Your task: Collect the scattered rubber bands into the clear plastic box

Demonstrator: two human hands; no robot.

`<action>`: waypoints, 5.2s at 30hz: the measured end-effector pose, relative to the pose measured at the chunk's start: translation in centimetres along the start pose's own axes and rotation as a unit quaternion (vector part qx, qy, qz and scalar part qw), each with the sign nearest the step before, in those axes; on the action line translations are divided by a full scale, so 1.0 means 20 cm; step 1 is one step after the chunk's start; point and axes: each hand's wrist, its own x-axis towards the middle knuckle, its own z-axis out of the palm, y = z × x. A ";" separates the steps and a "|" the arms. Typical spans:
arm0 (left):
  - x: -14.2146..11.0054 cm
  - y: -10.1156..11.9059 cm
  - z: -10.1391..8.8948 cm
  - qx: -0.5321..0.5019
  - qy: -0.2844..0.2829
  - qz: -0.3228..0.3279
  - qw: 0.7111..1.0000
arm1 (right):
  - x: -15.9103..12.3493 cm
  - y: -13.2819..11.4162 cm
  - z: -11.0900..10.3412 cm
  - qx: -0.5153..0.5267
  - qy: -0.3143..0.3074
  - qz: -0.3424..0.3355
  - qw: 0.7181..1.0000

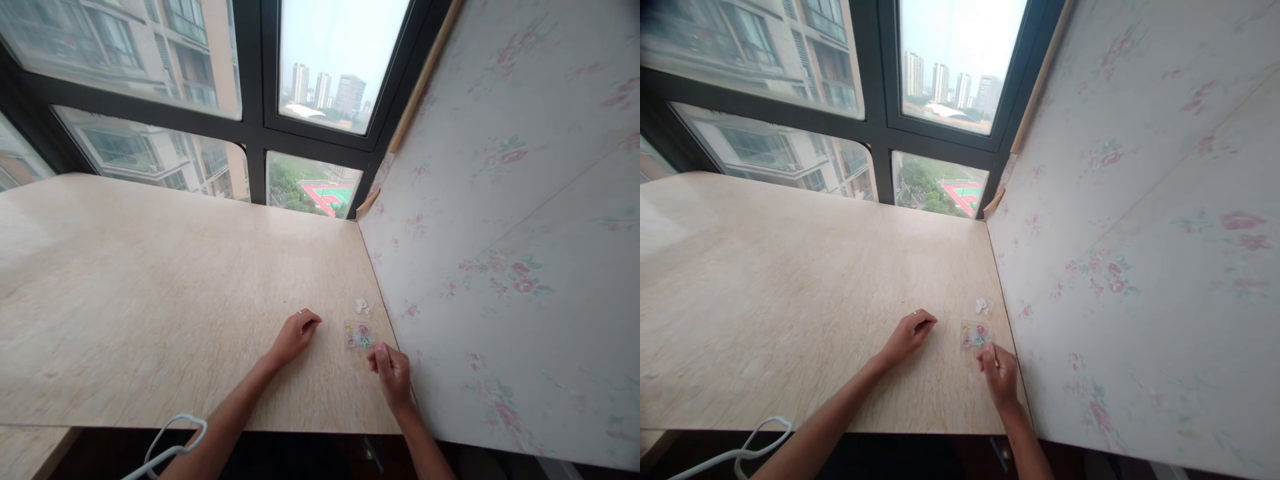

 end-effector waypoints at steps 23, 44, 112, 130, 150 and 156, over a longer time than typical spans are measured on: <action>0.04 -0.03 -0.03 -0.111 0.071 -0.090 0.987 | 0.64 0.08 0.02 -0.335 -0.244 0.028 0.910; 0.04 -0.01 -0.04 -0.098 0.071 -0.091 0.988 | 0.40 -0.08 -0.07 -0.285 -0.386 -0.015 0.877; 0.02 0.15 0.28 0.078 -0.097 0.001 0.992 | -0.04 -0.31 0.13 -0.196 -0.274 -0.140 0.931; -0.16 -0.08 -0.28 -0.144 0.119 -0.137 0.973 | -0.02 -0.28 0.74 0.084 -0.144 0.082 0.983; -0.17 -0.02 -0.30 -0.204 0.115 -0.156 0.960 | -0.03 -0.22 0.71 0.136 -0.241 0.010 0.961; -0.18 -0.03 -0.28 -0.202 0.109 -0.152 0.961 | -0.03 -0.22 0.70 0.155 -0.248 -0.011 0.956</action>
